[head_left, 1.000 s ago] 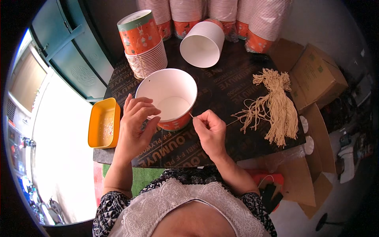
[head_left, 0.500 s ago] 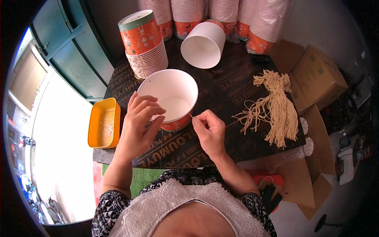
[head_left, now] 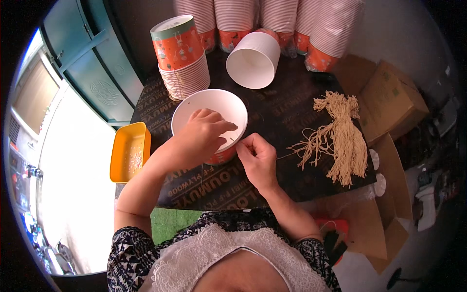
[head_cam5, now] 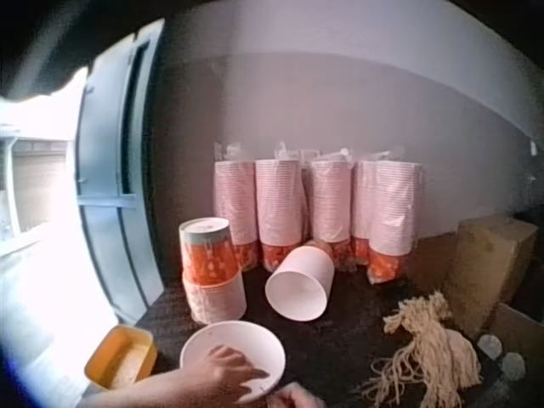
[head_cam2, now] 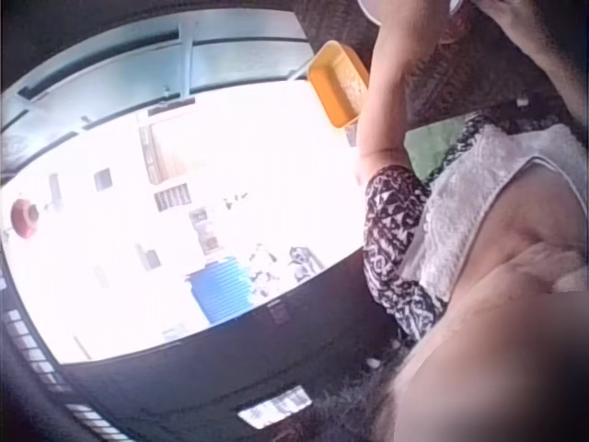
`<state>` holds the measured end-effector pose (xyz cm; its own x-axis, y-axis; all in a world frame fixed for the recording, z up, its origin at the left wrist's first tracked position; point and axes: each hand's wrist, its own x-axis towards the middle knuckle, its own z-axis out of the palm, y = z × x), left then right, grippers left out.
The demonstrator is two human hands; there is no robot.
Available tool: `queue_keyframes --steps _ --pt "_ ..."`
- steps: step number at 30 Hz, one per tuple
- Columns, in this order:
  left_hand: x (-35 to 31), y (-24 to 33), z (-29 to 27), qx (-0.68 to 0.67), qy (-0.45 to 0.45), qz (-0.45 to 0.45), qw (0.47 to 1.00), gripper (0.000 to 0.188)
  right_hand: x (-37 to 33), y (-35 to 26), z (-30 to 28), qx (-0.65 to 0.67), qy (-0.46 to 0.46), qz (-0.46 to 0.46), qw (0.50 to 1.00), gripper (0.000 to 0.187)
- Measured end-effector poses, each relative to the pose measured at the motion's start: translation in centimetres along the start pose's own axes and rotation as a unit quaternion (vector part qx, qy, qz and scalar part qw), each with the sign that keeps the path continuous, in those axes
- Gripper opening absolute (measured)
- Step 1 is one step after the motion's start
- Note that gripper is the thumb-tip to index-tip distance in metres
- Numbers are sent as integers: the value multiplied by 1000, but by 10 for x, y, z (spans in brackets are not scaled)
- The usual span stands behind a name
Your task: The person threads string handles through pre-punched holes in decorative paper tubs and stacks the completed items.
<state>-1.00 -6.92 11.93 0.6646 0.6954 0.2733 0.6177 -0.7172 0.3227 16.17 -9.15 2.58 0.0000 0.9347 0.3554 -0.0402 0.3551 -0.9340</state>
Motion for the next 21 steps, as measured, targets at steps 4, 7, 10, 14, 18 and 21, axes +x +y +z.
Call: queue_keyframes --steps 4,7,10,14,18,21 --pt "7 -6 9 16 -22 15 1000 27 2 0 0 0 -12 5 1000 12" --pt "9 -9 12 -14 -46 15 999 23 3 -1 0 -7 -17 4 1000 12" --pt "10 -11 12 -58 -48 14 997 19 4 1 -2 -16 -21 2 1000 11" --pt "14 -7 6 -69 -81 -35 994 15 5 -1 -2 -29 -12 -9 999 12" --pt "11 -5 8 -98 -67 -86 989 13 8 -9 -6 -77 -15 -56 995 11" --pt "5 -4 13 -64 9 -76 995 14 17 -21 -22 -200 -54 -169 964 35"
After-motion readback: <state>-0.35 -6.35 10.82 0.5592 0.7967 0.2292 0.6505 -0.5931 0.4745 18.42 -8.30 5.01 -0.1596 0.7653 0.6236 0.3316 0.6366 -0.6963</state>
